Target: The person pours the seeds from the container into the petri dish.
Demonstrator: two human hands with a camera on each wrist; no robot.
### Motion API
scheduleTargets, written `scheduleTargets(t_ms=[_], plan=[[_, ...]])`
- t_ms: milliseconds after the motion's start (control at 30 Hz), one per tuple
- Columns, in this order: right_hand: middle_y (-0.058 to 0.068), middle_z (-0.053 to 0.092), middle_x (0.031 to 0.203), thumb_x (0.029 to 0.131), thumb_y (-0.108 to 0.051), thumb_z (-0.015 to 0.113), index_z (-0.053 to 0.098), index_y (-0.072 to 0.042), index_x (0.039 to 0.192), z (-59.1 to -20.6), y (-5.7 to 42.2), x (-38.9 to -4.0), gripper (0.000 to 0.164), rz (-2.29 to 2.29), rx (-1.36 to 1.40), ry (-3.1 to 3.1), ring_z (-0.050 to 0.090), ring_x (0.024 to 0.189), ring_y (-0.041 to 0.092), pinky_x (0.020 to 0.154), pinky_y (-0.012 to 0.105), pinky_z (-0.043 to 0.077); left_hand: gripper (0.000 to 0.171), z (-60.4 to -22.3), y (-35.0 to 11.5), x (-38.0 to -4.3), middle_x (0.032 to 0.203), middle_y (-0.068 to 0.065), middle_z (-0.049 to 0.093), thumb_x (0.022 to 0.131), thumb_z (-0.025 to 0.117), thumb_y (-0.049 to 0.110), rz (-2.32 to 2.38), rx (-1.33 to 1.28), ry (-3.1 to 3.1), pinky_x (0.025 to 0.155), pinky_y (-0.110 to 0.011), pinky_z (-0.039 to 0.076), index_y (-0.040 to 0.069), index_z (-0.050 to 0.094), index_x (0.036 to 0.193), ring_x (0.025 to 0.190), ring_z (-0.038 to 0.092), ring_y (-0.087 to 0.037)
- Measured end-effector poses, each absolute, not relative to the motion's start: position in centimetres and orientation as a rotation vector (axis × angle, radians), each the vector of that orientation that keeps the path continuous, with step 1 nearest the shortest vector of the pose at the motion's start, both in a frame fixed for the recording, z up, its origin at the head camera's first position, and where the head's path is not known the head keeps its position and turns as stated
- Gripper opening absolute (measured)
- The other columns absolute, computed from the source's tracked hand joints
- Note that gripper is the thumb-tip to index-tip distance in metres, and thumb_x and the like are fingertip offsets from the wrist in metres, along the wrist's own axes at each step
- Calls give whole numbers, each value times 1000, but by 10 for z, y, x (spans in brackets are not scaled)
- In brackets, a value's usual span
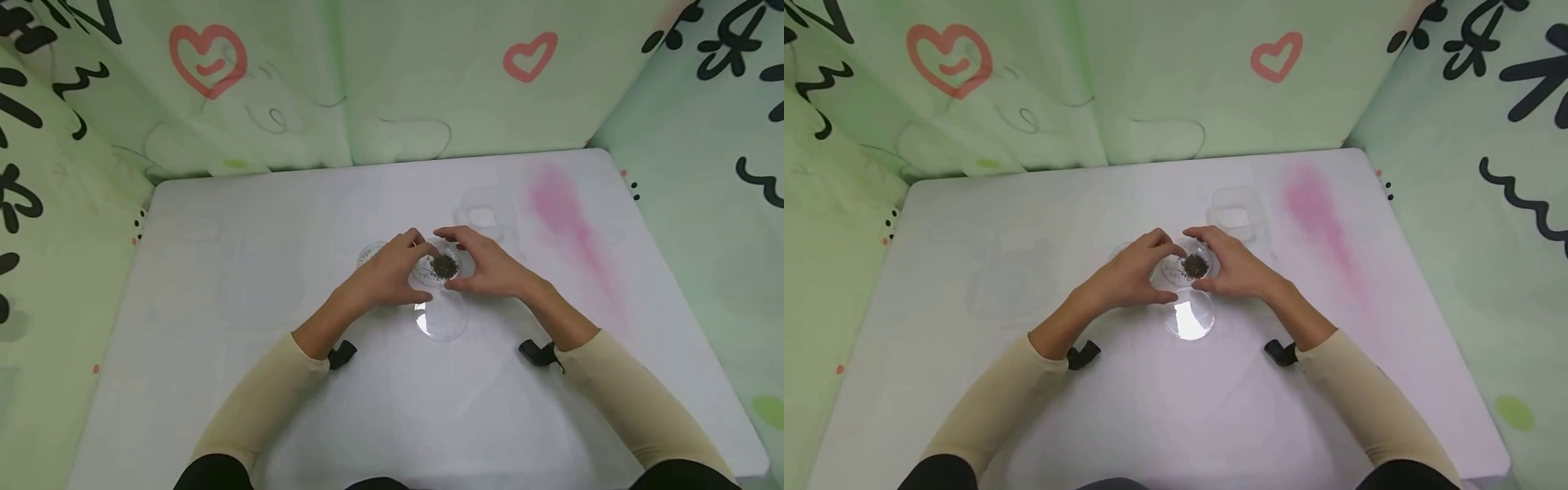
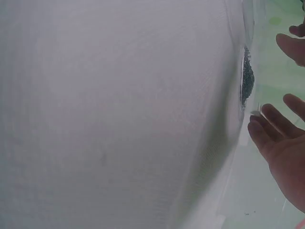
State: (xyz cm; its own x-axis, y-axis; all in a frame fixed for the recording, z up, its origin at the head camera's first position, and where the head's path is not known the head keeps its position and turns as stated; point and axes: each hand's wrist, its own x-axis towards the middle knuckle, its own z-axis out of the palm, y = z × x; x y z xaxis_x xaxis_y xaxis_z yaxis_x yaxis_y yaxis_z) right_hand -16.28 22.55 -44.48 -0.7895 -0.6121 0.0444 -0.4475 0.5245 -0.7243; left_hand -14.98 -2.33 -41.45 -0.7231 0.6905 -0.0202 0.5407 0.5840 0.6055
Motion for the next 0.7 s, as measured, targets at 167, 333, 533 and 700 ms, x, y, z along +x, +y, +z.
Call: scheduleTargets(t_ms=[167,333,533,700], plan=[[14,49,156,80,-10,87,43,-4,154,-447,227,-165,86,-1115,-871,2515,51,139,33,115,51,43,61,-409,-17,-132,121,-11,59,81,90,23,800,1119,2515,89,-33,51,10,64,135,101,58,-20],[16,50,155,82,-4,83,44,-3,153,-450,229,-168,81,-1130,-860,2502,55,136,37,113,53,45,66,-411,-11,-118,121,-6,59,81,91,29,601,1211,2532,86,-33,52,14,62,139,99,60,-20],[17,49,156,83,0,81,43,-2,153,-451,231,-171,79,-1148,-845,2475,53,138,37,112,53,46,62,-420,-2,-107,136,-3,57,80,87,33,313,1257,2569,95,-40,51,20,64,137,121,59,-24],[15,48,157,83,-1,82,43,-4,154,-451,231,-171,81,-1153,-834,2465,52,140,35,113,51,45,66,-430,3,-101,153,-1,49,82,84,33,157,1285,2600,99,-41,49,29,61,143,127,55,-24]])
